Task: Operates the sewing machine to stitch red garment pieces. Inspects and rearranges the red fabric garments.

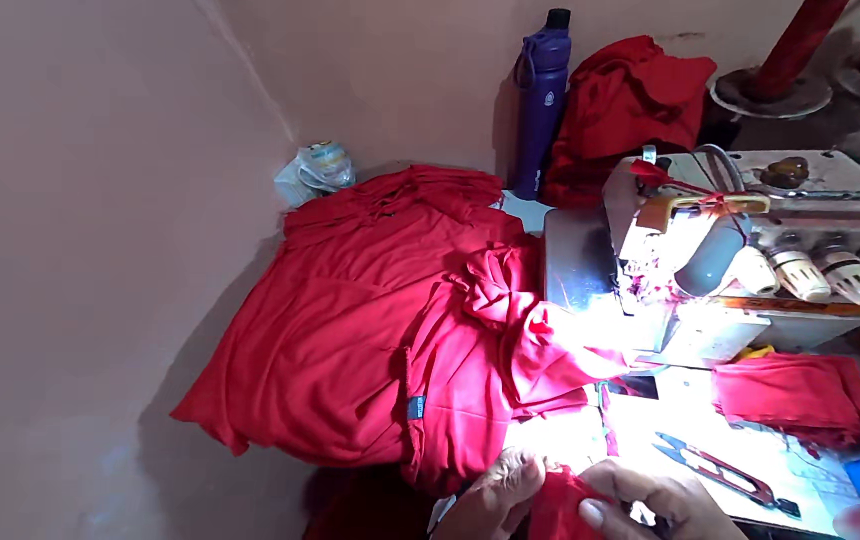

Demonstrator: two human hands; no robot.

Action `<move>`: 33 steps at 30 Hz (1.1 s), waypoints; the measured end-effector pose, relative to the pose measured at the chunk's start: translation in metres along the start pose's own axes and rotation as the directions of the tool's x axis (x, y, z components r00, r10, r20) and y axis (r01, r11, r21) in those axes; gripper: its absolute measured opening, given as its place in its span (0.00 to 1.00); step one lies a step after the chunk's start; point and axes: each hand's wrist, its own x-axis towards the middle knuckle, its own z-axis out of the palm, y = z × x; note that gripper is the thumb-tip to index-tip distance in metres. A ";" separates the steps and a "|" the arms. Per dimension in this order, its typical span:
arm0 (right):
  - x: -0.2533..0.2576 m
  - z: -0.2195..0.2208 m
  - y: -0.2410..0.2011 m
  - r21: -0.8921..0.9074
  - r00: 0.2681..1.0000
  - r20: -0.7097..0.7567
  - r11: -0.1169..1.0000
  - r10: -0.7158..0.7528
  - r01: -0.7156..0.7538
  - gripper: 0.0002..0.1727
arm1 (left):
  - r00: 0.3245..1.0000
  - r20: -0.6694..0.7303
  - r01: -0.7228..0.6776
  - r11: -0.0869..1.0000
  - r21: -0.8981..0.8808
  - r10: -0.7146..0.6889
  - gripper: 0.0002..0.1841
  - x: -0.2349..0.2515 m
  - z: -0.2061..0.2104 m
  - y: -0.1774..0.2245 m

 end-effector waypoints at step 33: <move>0.072 0.003 0.064 -0.236 0.683 -0.730 0.935 0.009 -0.265 0.13 | 0.855 0.037 -0.111 0.112 0.988 0.517 0.05 0.136 -0.004 0.055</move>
